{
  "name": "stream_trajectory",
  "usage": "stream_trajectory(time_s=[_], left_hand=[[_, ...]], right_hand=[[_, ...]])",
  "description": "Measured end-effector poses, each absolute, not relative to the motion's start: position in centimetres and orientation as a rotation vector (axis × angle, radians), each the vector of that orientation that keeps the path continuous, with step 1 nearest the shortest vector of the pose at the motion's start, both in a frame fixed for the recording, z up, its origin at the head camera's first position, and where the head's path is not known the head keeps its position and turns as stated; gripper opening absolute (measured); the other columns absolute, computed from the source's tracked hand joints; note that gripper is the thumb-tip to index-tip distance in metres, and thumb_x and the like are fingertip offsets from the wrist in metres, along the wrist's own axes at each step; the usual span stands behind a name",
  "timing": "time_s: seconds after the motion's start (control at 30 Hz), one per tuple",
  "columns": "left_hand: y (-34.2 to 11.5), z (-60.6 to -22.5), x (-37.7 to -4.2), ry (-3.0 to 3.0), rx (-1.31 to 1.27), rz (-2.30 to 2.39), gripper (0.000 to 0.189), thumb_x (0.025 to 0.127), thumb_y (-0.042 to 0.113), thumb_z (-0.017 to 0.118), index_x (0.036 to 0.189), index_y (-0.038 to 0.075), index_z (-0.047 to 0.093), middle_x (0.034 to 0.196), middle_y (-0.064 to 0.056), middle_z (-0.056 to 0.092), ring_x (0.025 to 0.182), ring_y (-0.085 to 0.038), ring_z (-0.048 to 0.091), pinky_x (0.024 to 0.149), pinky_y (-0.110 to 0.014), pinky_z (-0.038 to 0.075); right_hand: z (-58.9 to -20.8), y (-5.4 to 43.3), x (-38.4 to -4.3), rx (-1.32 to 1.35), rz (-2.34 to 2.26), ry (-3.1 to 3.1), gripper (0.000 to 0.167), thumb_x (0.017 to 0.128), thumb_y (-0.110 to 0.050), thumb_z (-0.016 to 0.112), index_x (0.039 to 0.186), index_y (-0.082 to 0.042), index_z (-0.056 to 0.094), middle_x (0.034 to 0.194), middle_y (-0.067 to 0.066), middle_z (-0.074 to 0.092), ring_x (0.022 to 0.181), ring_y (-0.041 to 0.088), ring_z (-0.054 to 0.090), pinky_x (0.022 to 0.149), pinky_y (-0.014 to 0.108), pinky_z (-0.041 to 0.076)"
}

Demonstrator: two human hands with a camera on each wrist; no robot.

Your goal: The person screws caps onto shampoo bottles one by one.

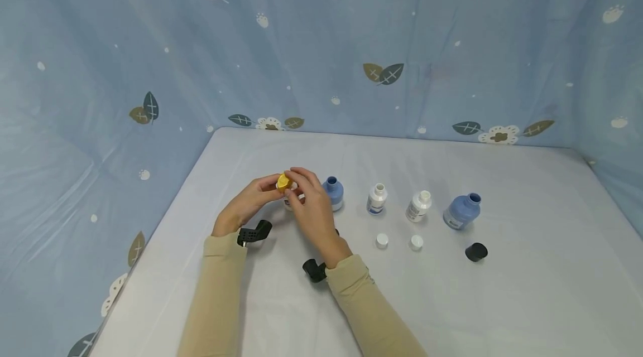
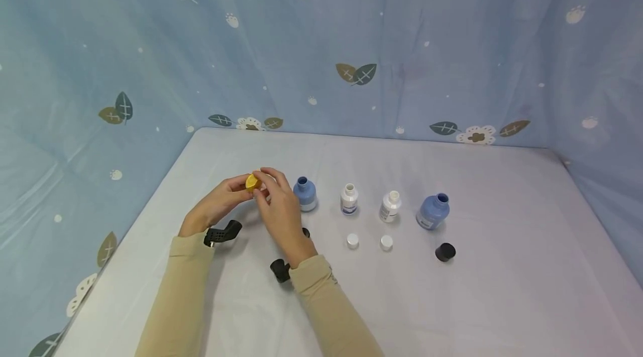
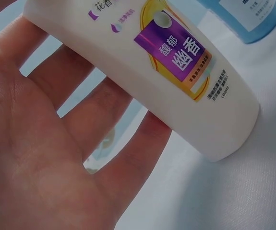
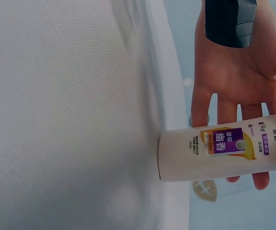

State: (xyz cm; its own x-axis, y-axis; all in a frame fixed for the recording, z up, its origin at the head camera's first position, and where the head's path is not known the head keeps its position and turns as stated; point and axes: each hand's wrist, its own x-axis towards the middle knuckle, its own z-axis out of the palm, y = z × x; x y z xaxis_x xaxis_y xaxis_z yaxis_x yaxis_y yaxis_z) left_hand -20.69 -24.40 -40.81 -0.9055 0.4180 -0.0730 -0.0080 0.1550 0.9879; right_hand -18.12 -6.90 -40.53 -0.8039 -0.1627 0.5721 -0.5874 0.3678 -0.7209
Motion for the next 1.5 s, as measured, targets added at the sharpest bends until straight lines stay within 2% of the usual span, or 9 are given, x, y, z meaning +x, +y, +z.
stream_trajectory(time_s=[0.27,0.47,1.07,1.33,1.5], left_hand=[[-24.44,-40.79,-20.61,2.154,0.366,1.795,0.043,0.086,0.031,0.06,0.123,0.011,0.052,0.123,-0.007,0.051,0.112,-0.022,0.045,0.097,-0.043,0.029],[-24.47,-41.01,-20.73,2.153,0.391,1.811,0.04,0.087,0.029,0.058,0.121,0.009,0.053,0.123,-0.008,0.05,0.111,-0.023,0.046,0.096,-0.042,0.032],[-24.42,-40.85,-20.66,2.162,0.357,1.829,0.035,0.088,0.02,0.056,0.121,0.006,0.054,0.117,-0.007,0.054,0.108,-0.02,0.048,0.096,-0.041,0.031],[-24.62,-41.06,-20.91,2.165,0.412,1.795,0.028,0.089,0.02,0.054,0.114,0.007,0.056,0.112,-0.01,0.055,0.104,-0.022,0.048,0.095,-0.04,0.032],[-24.5,-40.8,-20.78,2.18,0.381,1.759,0.035,0.087,0.027,0.058,0.118,0.013,0.056,0.118,-0.006,0.054,0.109,-0.021,0.046,0.097,-0.044,0.029]], right_hand=[[-40.49,-6.68,-18.16,0.676,1.445,-2.241,0.03,0.086,-0.014,0.06,0.116,-0.013,0.06,0.121,-0.002,0.05,0.079,0.005,0.057,0.061,0.015,0.045],[-40.54,-6.52,-18.26,0.662,1.452,-2.257,0.027,0.087,-0.012,0.056,0.114,-0.015,0.061,0.117,-0.003,0.05,0.083,0.004,0.056,0.061,0.014,0.045],[-40.36,-6.47,-18.1,0.639,1.44,-2.219,0.02,0.087,-0.006,0.054,0.101,-0.014,0.067,0.1,-0.001,0.053,0.077,0.005,0.052,0.061,0.015,0.045],[-40.37,-6.62,-18.06,0.647,1.474,-2.182,0.016,0.085,-0.012,0.061,0.1,-0.013,0.067,0.098,-0.003,0.055,0.08,0.003,0.054,0.06,0.015,0.044],[-40.44,-6.65,-18.03,0.618,1.498,-2.187,0.024,0.082,-0.017,0.065,0.106,-0.012,0.063,0.106,-0.001,0.05,0.078,0.006,0.054,0.059,0.015,0.044]])
